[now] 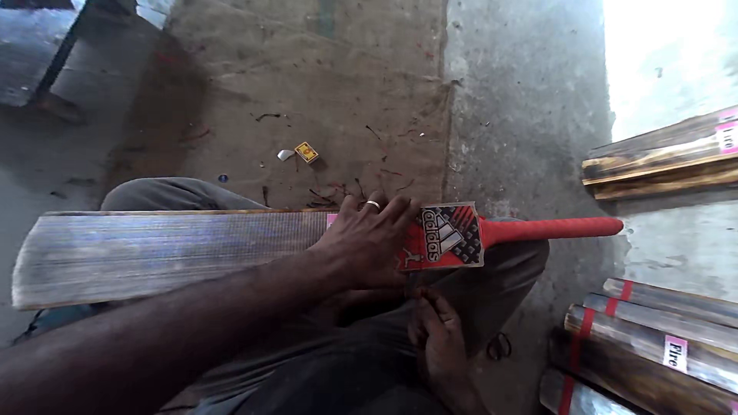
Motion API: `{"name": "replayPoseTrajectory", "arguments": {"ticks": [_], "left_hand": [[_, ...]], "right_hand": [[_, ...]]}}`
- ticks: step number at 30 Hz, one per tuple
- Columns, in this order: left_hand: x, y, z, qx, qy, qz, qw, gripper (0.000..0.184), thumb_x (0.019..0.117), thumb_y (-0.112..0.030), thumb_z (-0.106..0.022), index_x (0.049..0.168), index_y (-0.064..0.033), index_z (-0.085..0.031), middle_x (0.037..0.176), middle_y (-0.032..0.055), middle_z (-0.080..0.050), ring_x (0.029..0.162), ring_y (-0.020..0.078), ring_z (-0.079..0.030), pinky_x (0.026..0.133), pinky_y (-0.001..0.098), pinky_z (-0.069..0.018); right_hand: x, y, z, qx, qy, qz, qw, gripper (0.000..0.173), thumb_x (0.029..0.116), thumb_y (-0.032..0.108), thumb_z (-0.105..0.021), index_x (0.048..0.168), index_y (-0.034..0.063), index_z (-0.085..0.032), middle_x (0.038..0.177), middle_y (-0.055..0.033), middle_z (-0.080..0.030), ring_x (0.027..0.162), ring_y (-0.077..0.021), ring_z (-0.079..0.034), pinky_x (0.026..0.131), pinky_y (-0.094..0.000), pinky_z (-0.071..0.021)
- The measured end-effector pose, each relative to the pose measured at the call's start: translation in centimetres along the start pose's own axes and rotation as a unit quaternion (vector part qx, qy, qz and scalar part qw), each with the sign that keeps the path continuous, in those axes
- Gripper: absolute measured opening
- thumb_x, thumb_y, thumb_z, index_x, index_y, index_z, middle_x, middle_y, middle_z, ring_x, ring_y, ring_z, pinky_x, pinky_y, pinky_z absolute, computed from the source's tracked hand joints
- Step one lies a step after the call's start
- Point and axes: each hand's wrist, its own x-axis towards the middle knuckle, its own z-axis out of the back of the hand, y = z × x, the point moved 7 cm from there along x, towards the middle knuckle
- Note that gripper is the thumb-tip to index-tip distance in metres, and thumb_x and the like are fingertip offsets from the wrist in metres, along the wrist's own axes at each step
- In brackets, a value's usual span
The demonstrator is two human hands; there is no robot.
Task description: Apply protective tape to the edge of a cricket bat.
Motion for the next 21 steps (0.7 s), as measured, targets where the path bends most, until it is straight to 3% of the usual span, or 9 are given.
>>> {"name": "replayPoseTrajectory", "arguments": {"ticks": [12,14,18,21], "left_hand": [[0.2,0.3,0.0,-0.011,0.009,-0.005,1.000,0.126,0.0585,-0.089,-0.063,0.161,-0.0226,-0.030,0.151,0.0024,-0.048,0.129,0.0329,-0.049,0.086,0.0567,-0.0476],[0.4,0.4,0.0,-0.036,0.023,-0.001,0.999,0.127,0.0561,-0.086,-0.068,0.160,-0.0234,-0.031,0.151,0.0020,-0.048,0.130,0.0327,-0.050,0.089,0.0595,-0.0477],[0.9,0.8,0.3,-0.143,0.132,0.026,0.981,0.122,0.0574,-0.079,-0.077,0.159,-0.0274,-0.032,0.152,0.0028,-0.046,0.132,0.0295,-0.051,0.094,0.0603,-0.0504],[0.5,0.3,0.2,-0.304,0.233,0.040,0.923,0.105,0.0624,-0.068,-0.085,0.151,-0.0294,-0.043,0.141,-0.0003,-0.053,0.116,0.0179,-0.062,0.089,0.0504,-0.0581]], "right_hand": [[0.2,-0.1,0.4,0.004,-0.019,0.012,1.000,0.021,0.1045,0.011,-0.053,0.116,-0.0017,-0.066,0.065,-0.0022,-0.047,0.049,-0.0077,-0.041,0.046,-0.0245,-0.0400],[0.2,0.1,0.3,-0.003,-0.013,0.019,1.000,0.021,0.1045,0.011,-0.052,0.115,-0.0017,-0.066,0.065,-0.0020,-0.047,0.049,-0.0080,-0.041,0.046,-0.0252,-0.0407],[-0.1,2.3,-0.6,-0.003,0.011,0.044,0.999,0.020,0.1041,0.010,-0.052,0.113,-0.0005,-0.067,0.063,-0.0005,-0.046,0.050,-0.0077,-0.043,0.048,-0.0255,-0.0419],[-0.6,4.4,-1.2,0.033,0.017,0.056,0.998,0.018,0.1031,0.011,-0.055,0.110,0.0014,-0.069,0.066,-0.0003,-0.050,0.052,-0.0057,-0.044,0.049,-0.0235,-0.0416]]}}
